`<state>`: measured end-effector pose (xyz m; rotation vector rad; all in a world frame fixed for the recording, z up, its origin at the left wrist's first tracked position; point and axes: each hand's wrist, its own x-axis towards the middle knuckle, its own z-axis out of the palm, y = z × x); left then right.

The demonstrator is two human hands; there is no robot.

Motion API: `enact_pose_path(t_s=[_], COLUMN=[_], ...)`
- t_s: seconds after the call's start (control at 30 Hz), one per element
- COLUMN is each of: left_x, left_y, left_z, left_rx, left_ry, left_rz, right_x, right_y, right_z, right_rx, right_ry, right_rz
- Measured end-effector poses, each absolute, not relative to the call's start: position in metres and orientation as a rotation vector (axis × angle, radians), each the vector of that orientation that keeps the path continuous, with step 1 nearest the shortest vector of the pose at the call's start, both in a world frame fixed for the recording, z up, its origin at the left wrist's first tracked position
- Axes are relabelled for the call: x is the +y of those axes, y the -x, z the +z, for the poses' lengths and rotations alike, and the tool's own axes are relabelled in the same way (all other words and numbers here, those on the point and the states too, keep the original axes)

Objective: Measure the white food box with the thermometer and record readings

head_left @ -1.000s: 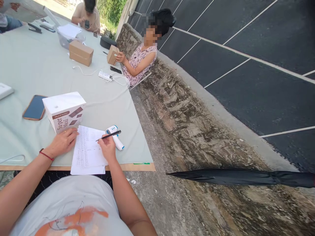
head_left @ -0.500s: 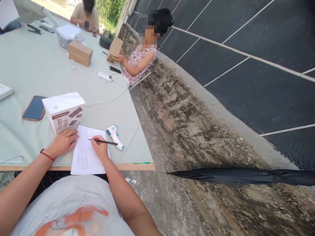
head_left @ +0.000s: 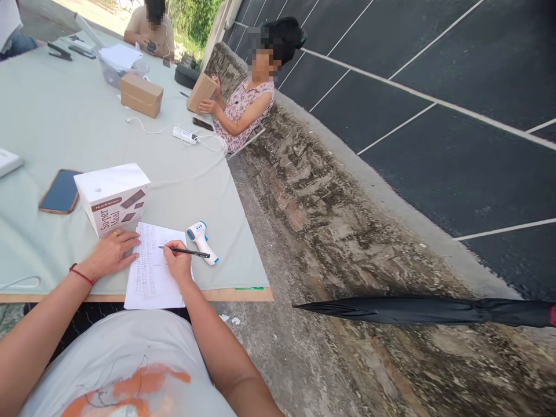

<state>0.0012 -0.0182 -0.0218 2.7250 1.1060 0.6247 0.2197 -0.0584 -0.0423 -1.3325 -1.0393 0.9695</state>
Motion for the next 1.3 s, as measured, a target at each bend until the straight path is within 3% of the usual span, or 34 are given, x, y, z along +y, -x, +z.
enact_pose_path(t_s=[1.3], left_x=[-0.0147], left_y=[0.0016], left_z=[-0.0232], left_rx=[1.138], left_ry=[-2.629], left_rz=[0.668], right_x=[-0.0622], right_y=[-0.2182], right_z=[-0.0466], right_rx=[-1.312], right_ry=[1.418], right_rz=[0.974])
